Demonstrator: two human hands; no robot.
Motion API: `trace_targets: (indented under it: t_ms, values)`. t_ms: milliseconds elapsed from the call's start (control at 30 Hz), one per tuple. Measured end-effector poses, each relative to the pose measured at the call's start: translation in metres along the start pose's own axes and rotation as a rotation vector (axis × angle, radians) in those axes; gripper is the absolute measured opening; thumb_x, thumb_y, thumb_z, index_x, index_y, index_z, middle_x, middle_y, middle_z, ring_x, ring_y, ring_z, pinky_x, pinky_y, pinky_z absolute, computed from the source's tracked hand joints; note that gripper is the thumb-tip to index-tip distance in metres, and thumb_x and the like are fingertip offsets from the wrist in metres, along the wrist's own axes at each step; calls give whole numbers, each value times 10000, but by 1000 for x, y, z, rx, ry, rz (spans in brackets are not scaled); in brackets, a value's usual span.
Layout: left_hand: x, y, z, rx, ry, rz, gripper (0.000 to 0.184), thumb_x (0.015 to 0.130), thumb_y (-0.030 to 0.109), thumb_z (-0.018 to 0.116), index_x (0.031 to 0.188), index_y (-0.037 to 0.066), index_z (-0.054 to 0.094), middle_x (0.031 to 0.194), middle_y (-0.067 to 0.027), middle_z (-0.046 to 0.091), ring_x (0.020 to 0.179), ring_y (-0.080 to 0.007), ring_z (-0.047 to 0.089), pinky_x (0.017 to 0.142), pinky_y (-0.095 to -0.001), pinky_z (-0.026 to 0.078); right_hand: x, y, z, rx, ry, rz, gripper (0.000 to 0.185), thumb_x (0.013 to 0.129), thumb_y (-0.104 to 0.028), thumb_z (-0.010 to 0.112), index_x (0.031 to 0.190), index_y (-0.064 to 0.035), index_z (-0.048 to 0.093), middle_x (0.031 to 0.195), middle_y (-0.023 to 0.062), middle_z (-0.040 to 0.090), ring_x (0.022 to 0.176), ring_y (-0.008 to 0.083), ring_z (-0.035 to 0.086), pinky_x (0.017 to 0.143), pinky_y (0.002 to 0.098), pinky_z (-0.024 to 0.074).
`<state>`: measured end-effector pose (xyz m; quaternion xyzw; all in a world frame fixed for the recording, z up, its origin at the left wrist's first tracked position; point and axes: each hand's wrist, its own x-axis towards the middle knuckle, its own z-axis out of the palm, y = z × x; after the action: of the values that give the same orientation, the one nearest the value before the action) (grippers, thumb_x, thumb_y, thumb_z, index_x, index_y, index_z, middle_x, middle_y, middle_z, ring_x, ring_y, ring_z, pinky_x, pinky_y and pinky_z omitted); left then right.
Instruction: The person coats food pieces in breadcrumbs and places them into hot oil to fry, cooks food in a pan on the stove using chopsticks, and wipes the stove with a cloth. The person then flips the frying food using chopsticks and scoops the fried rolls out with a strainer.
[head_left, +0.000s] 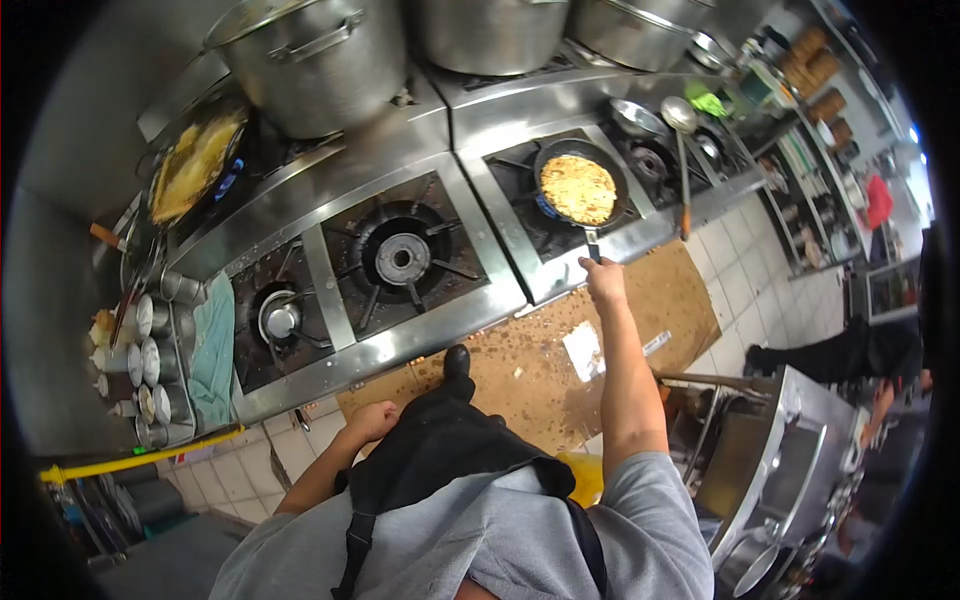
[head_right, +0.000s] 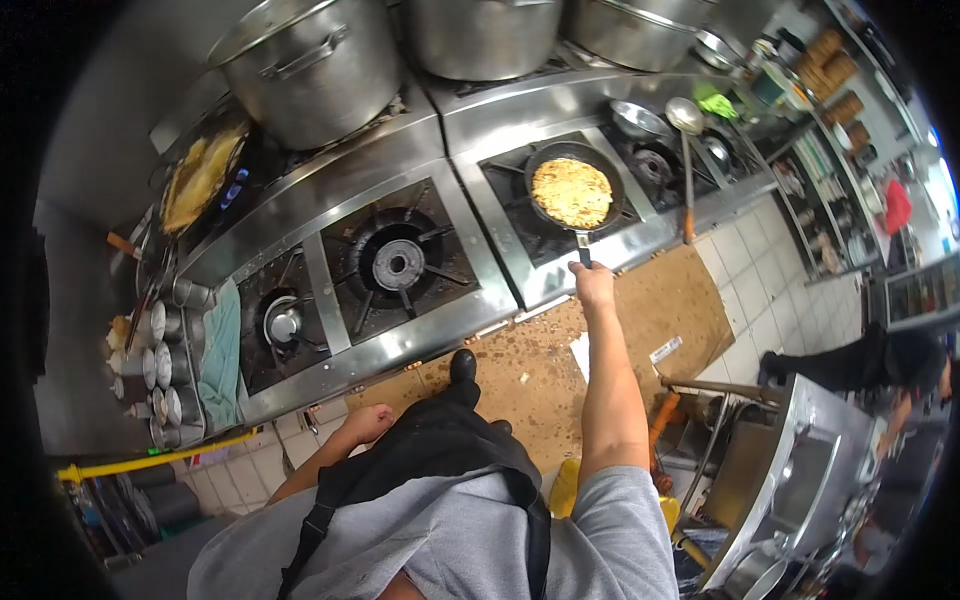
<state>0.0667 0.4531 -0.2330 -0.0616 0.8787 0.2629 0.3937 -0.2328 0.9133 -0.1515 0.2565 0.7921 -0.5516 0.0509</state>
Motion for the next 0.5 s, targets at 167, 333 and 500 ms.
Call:
trace_targets:
  t_ms: [167, 333, 500]
  values:
    - [-6, -14, -10, -46, 28, -113, 417, 914, 397, 584, 1184, 96, 682, 1123, -169, 727, 1055, -353, 685, 902, -436, 531, 23, -7, 14, -23, -128, 75, 215, 920, -243, 707, 889, -70, 583, 615, -15, 472, 418, 106, 374, 369, 312, 284]
    - [2, -24, -5, -68, 107, -131, 363, 903, 393, 597, 1109, 114, 704, 1055, -185, 721, 1009, -375, 679, 877, -458, 530, 32, -10, 2, 20, -240, 125, 229, 939, -279, 698, 962, -77, 591, 612, -12, 482, 397, 102, 377, 356, 300, 272]
    - [-37, -10, 45, -328, 360, -224, 336, 895, 380, 608, 1074, 115, 709, 1029, -166, 722, 982, -369, 680, 840, -469, 536, 29, -13, -20, 153, -383, -12, 548, 952, -583, 594, 1094, -56, 646, 777, 60, 597, 436, 152, 482, 388, 297, 363]
